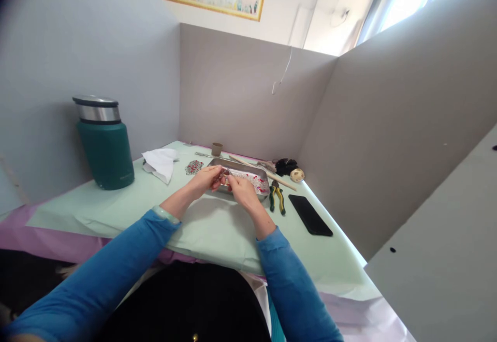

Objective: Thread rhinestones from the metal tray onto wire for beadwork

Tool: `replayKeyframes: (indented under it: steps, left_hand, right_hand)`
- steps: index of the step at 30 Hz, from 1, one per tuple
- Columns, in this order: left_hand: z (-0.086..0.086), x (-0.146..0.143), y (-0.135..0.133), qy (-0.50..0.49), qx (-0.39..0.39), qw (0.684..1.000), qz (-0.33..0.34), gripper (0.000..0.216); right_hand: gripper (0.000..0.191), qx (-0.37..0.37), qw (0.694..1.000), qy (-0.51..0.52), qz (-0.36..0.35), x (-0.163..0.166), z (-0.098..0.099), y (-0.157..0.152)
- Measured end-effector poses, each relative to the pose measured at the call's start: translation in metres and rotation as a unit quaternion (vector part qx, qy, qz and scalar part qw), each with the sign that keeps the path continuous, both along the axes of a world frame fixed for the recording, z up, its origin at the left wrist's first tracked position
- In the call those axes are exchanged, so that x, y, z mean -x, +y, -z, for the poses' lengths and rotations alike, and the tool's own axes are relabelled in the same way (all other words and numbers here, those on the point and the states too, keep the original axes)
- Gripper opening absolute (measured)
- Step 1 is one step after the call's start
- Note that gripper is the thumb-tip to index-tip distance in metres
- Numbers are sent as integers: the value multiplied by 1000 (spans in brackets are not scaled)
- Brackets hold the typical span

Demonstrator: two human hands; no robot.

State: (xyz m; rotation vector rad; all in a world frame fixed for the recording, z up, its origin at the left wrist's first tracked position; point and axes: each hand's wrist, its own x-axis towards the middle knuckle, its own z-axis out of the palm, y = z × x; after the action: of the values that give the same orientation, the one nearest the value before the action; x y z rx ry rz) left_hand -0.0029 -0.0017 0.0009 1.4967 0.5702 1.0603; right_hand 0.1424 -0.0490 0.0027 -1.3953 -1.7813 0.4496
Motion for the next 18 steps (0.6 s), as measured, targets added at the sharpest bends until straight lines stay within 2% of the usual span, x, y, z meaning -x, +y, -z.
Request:
replayKeyframes:
  steps: [5, 9, 13, 18]
  left_hand:
    - [0, 0, -1, 42, -23, 999, -10, 14]
    - [0, 0, -1, 31, -53, 998, -20, 13]
    - [0, 1, 1, 4, -32, 999, -19, 14]
    - [-2, 2, 1, -26, 14, 999, -32, 12]
  right_hand:
    - [45, 10, 1000, 10, 2, 0, -1, -1]
    - [38, 95, 986, 129, -49, 1, -1, -3]
    - [26, 170, 953, 211, -136, 2, -1, -4]
    - [24, 191, 939, 237, -158, 2, 2, -5]
